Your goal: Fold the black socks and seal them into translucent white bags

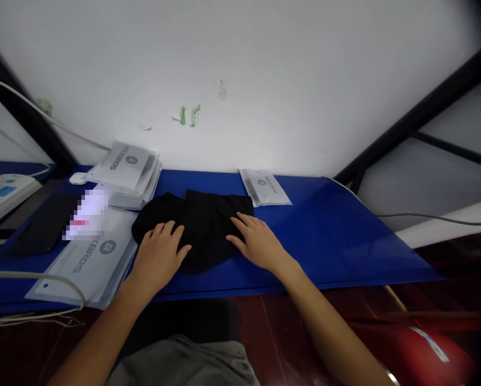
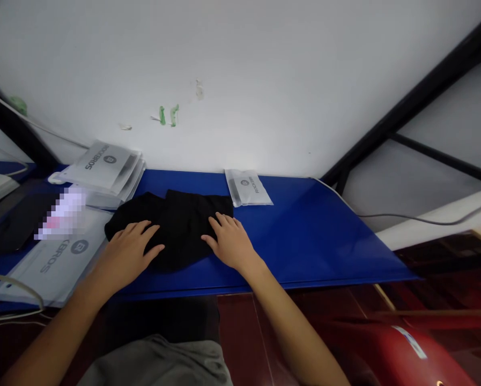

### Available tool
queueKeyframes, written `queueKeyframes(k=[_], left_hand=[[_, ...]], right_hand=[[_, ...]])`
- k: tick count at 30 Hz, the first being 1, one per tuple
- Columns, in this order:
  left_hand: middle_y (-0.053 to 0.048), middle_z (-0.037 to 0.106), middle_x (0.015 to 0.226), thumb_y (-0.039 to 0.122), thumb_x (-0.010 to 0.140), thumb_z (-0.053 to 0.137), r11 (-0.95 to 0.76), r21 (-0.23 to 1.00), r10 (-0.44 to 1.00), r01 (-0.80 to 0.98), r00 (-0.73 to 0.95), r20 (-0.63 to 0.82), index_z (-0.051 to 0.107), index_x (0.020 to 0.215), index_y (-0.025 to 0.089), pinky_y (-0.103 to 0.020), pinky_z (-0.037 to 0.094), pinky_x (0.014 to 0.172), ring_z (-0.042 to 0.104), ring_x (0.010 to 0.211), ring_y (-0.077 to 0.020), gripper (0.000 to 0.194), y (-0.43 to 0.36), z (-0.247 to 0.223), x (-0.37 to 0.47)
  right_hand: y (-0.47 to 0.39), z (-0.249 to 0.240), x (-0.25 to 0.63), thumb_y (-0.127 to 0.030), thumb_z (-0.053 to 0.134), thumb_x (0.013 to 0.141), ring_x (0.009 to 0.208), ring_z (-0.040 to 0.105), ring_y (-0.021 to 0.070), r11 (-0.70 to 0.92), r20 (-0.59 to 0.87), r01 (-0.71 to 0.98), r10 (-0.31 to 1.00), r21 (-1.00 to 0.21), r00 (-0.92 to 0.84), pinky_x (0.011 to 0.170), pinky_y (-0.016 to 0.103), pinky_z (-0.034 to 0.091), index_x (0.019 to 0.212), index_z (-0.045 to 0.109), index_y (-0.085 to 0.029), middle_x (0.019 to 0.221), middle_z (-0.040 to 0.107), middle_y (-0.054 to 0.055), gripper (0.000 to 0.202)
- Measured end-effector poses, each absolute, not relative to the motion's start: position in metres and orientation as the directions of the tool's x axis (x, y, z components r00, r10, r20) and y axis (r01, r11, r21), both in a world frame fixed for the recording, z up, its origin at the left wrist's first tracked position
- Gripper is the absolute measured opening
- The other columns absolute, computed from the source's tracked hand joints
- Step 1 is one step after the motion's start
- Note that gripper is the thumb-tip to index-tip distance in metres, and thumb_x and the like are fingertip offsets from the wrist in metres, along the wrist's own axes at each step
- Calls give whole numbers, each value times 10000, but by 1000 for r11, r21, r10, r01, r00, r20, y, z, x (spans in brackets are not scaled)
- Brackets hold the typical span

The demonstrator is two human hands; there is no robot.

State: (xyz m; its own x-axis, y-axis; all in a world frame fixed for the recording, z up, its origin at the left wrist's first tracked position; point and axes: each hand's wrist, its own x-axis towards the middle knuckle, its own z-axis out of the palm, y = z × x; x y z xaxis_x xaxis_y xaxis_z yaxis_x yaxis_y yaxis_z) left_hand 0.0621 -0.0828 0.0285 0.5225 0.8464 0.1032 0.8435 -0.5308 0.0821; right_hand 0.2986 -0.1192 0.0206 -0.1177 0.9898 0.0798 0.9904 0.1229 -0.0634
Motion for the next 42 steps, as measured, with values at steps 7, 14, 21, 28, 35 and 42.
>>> queueKeyframes(k=[7, 14, 21, 28, 35, 42], left_hand=[[-150, 592, 1207, 396, 939, 381, -427, 104, 904, 898, 421, 72, 487, 1308, 117, -360, 506, 763, 574, 1053, -286, 475, -82, 24, 48], [-151, 612, 1167, 298, 943, 353, -382, 142, 870, 913, 303, 390, 578, 1207, 99, -414, 487, 879, 553, 1078, -292, 400, -72, 11, 31], [-151, 608, 1200, 379, 935, 390, -300, 61, 937, 952, 282, 209, 568, 1241, 114, -484, 502, 824, 550, 1096, -339, 442, -73, 2, 17], [-175, 521, 1349, 388, 938, 388, -455, 143, 849, 879, 380, 367, 521, 1292, 105, -484, 437, 988, 479, 1240, -319, 472, -79, 9, 34], [-132, 299, 1533, 516, 934, 360, -621, 229, 784, 750, 595, 177, 325, 1447, 194, -570, 284, 1097, 221, 1425, -310, 606, -85, -15, 51], [-146, 206, 1560, 539, 932, 333, -583, 258, 804, 771, 593, 43, 240, 1482, 179, -611, 219, 1102, 158, 1438, -328, 663, -85, -22, 53]], right_hand=[[-116, 11, 313, -343, 438, 945, 1313, 443, 291, 42, -7, 998, 999, -39, -42, 1092, 462, 353, 1351, 482, -98, 1429, 460, 176, 476], [-121, 9, 293, -322, 436, 941, 1346, 401, 283, 161, 168, 977, 976, -143, -137, 1110, 499, 336, 1349, 492, -132, 1454, 430, 159, 453], [-123, -5, 278, -453, 434, 941, 1418, 244, 282, 230, 72, 941, 973, -249, -218, 1132, 540, 270, 1426, 394, -179, 1516, 327, 128, 559], [-121, -2, 286, -457, 409, 949, 1415, 265, 258, 228, 126, 931, 972, -284, -200, 1141, 520, 260, 1427, 391, -165, 1511, 339, 132, 560], [-111, -18, 303, -482, 414, 935, 1411, 254, 314, 105, 126, 962, 989, -252, -75, 1123, 557, 270, 1413, 418, -148, 1507, 337, 155, 583], [-103, -26, 316, -502, 404, 933, 1412, 268, 282, 157, 165, 954, 979, -255, -117, 1130, 525, 275, 1413, 422, -174, 1504, 351, 134, 583]])
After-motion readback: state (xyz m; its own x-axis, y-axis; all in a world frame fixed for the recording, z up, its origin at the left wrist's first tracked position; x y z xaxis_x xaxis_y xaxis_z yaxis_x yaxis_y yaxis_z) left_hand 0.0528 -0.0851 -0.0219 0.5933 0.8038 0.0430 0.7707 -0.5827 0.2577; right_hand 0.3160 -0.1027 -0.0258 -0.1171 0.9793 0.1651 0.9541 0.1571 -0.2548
